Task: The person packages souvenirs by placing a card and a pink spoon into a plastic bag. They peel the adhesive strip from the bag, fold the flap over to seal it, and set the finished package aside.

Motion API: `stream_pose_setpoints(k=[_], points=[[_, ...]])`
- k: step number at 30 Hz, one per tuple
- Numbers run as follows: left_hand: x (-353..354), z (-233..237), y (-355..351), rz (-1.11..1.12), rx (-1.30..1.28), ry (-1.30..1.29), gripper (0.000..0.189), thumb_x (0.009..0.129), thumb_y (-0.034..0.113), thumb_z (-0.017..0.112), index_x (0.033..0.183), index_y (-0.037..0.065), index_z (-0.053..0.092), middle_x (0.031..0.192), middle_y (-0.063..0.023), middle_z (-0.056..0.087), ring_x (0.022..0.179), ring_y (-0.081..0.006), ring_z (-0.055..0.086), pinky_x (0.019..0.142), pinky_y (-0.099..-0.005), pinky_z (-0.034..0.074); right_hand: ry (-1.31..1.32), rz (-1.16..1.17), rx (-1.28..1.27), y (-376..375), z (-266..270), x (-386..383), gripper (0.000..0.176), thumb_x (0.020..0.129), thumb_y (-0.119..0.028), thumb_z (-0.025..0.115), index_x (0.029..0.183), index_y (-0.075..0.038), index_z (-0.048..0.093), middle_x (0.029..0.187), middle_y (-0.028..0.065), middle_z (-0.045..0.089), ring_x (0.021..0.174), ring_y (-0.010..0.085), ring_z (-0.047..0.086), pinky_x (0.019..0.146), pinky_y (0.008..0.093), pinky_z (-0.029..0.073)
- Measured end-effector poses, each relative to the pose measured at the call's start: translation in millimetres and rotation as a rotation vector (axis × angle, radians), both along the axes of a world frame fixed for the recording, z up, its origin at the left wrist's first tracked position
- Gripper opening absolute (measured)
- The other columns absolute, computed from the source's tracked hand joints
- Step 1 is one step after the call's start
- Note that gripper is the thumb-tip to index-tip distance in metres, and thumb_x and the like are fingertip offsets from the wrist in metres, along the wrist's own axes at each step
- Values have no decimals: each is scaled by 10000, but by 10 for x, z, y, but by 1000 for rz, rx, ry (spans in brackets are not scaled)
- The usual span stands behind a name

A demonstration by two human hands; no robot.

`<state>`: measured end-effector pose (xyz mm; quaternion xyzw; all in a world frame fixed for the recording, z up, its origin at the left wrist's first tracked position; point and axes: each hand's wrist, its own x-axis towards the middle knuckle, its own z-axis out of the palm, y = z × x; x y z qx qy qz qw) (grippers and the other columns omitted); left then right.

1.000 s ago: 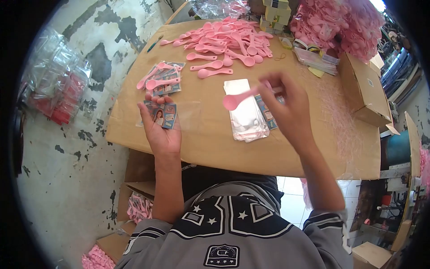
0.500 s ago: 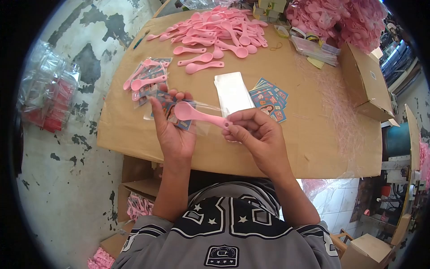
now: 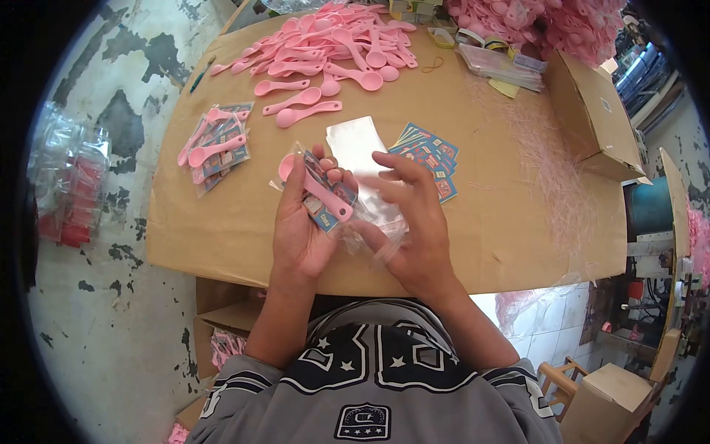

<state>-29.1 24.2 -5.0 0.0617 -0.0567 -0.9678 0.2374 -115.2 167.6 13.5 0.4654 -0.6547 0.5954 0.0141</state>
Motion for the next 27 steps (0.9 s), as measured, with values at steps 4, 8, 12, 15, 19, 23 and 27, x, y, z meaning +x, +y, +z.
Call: stream_pose_setpoints(k=[4,8,12,15,19,23,27], points=[[24,-33,-129,-11,62,-12,326,1108,290,585,1320,44,560,1085,-104,670,1027,-244,687,1088,-450,548,173,245,21,214,156,-294,369,825,-183,847,1181,-106,786,1464,196,620,1343,375,558,1105,463,444],[78,59,-147,-60,85,-9,374,1109,312,578,1330,11,576,1186,-151,687,1134,-278,683,1138,-473,517,107,57,90,327,224,-419,355,851,-94,799,1205,-108,785,1451,188,640,1374,383,552,1148,479,414],[82,175,-83,-170,34,-10,438,1115,354,550,1372,-1,573,1341,-196,660,1308,-327,622,1166,-500,490,318,-2,281,138,225,-326,484,838,9,746,1293,-156,760,1551,151,553,1418,387,504,1180,490,402],[78,251,4,-216,-76,-109,539,1133,434,463,1451,0,485,1475,-222,558,1410,-328,534,1173,-479,472,372,70,219,40,245,-240,453,799,-40,782,1225,-194,799,1572,160,534,1459,398,474,1192,506,397],[100,178,51,-293,-115,-130,565,1141,410,440,1532,5,397,1543,-228,503,1463,-305,476,1188,-479,452,321,134,115,32,263,-241,368,774,-98,798,1123,-211,830,1524,128,593,1437,394,494,1155,488,428],[127,227,-6,-150,-398,-263,623,1131,400,459,1597,7,331,1578,-230,472,1480,-295,460,1194,-467,427,-22,198,30,193,320,-301,290,853,-20,787,1141,-52,778,1270,127,731,1141,274,674,989,377,514],[169,348,5,-194,-779,-232,583,1099,278,557,1563,-36,399,1548,-245,519,1423,-280,530,1187,-421,432,-410,149,78,210,336,-223,495,940,-38,778,1398,4,595,928,52,707,853,96,628,778,243,478]])
